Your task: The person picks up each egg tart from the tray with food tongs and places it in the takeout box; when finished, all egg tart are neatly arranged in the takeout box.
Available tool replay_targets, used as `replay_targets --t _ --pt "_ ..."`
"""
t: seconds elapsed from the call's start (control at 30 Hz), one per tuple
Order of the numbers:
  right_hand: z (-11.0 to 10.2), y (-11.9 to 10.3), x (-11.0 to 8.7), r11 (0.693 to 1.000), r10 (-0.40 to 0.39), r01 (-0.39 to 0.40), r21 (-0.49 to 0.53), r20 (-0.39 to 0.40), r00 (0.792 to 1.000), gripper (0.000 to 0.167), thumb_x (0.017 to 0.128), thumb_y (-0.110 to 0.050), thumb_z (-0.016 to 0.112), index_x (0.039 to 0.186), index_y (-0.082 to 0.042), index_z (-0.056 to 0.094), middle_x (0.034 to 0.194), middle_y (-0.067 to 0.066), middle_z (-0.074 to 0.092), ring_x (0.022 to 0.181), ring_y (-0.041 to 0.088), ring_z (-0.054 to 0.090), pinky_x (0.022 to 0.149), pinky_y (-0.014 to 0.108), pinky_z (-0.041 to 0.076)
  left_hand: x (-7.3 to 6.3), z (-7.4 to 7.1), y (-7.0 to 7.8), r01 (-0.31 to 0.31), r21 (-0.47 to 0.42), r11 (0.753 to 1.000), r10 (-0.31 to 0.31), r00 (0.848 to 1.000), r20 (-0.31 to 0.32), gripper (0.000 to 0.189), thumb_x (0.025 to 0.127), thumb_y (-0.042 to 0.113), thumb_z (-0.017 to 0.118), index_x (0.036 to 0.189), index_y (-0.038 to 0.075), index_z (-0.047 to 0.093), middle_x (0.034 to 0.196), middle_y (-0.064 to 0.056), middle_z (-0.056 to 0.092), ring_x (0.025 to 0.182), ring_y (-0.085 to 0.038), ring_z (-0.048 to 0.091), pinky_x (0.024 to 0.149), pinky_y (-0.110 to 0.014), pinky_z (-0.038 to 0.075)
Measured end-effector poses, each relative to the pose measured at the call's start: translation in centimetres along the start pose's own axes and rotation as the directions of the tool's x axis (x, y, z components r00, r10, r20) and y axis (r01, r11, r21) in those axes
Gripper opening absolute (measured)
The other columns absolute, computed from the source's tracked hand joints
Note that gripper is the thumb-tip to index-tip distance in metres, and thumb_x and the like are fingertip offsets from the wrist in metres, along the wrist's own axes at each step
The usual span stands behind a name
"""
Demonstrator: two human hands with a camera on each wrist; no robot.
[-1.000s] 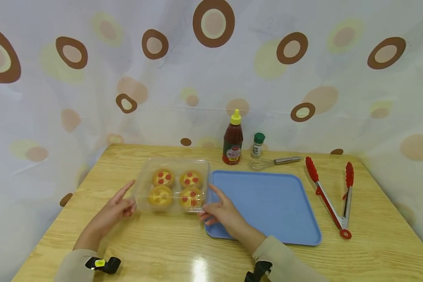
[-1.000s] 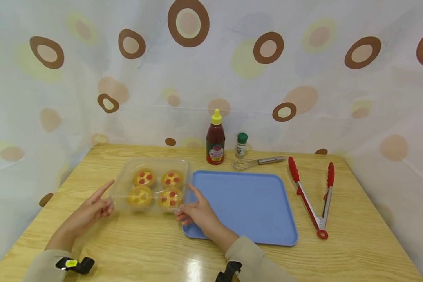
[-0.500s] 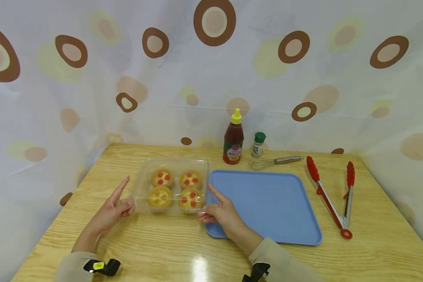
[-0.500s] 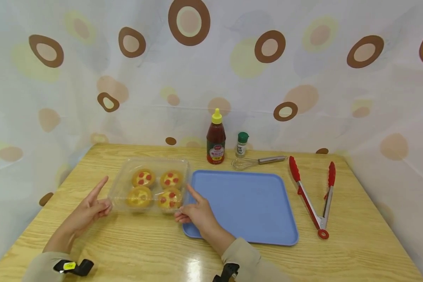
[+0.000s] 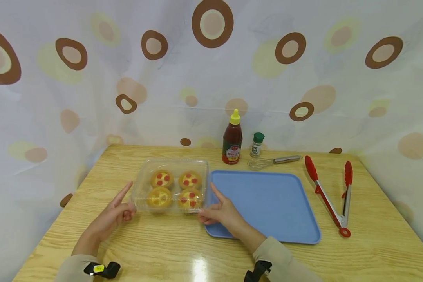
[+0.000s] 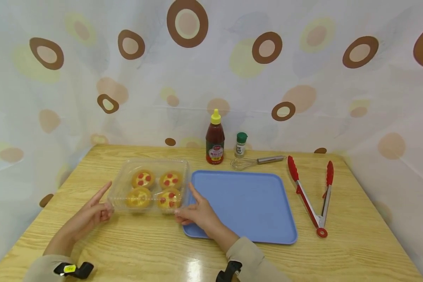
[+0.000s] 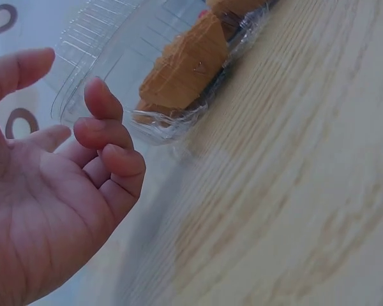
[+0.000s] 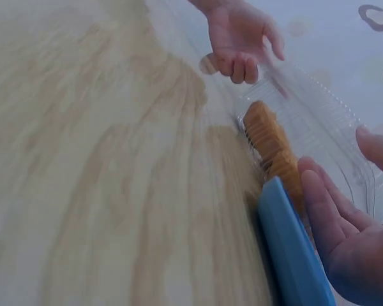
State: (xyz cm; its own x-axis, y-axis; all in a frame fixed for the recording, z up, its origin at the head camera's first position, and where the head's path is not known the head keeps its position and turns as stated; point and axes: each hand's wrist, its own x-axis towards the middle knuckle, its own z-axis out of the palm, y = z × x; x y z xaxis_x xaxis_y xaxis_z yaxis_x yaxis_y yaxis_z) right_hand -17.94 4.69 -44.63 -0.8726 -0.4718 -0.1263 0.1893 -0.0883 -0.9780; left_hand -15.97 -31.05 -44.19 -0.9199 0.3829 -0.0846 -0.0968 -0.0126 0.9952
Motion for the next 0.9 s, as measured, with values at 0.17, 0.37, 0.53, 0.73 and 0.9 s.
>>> replay_targets --t 0.17,0.37,0.53,0.73,0.9 --pt "-2.0 0.0 -0.7 0.992 0.002 0.000 -0.129 0.017 1.000 0.103 0.082 -0.021 0.075 0.153 -0.028 0.001 0.095 0.020 0.069 0.078 0.030 0.069 0.071 0.039 0.056 -0.9 -0.5 -0.1 -0.067 -0.025 0.997 0.069 0.996 0.064 0.068 0.104 0.011 0.032 0.150 0.016 -0.018 0.081 0.004 0.050 0.069 -0.007 0.044 0.062 -0.030 0.034" --pt "-6.1 -1.2 -2.8 0.966 0.005 -0.012 -0.258 -0.028 1.000 0.102 0.084 -0.022 0.073 0.153 -0.025 -0.001 0.098 0.020 0.068 0.082 0.030 0.068 0.073 0.039 0.056 -3.2 -1.7 0.7 -0.195 -0.029 0.980 0.197 0.974 0.110 0.057 0.105 0.008 0.018 0.152 0.023 -0.010 0.085 0.004 0.051 0.069 -0.020 0.039 0.064 -0.040 0.029" --pt "-9.9 -3.6 -5.3 0.936 -0.025 -0.005 -0.352 -0.082 0.996 0.098 0.087 -0.020 0.069 0.153 -0.028 -0.003 0.103 0.026 0.065 0.088 0.033 0.068 0.074 0.037 0.056 -4.2 -2.2 2.5 -0.378 -0.026 0.926 0.378 0.918 0.118 0.055 0.102 0.001 0.011 0.154 0.018 0.000 0.088 0.001 0.056 0.073 -0.018 0.047 0.063 -0.035 0.036" --pt "-13.2 -7.9 -8.0 0.850 -0.122 0.019 -0.527 -0.160 0.980 0.090 0.090 -0.022 0.066 0.153 -0.025 0.002 0.107 0.026 0.064 0.095 0.036 0.065 0.077 0.038 0.055 -2.4 0.0 6.6 -0.549 0.138 0.824 0.550 0.834 0.035 0.048 0.103 0.001 0.019 0.151 0.002 0.016 0.087 -0.001 0.059 0.077 -0.012 0.053 0.073 -0.021 0.044" --pt "-13.9 -11.9 -8.9 0.612 -0.270 -0.030 -0.790 -0.245 0.931 0.080 0.090 -0.035 0.064 0.152 -0.013 0.019 0.108 0.013 0.065 0.096 0.028 0.064 0.072 0.030 0.053 1.7 4.7 10.5 -0.470 0.513 0.719 0.606 0.785 -0.130 0.041 0.101 0.007 0.040 0.142 0.004 0.043 0.091 -0.006 0.065 0.082 -0.010 0.061 0.078 -0.016 0.047"
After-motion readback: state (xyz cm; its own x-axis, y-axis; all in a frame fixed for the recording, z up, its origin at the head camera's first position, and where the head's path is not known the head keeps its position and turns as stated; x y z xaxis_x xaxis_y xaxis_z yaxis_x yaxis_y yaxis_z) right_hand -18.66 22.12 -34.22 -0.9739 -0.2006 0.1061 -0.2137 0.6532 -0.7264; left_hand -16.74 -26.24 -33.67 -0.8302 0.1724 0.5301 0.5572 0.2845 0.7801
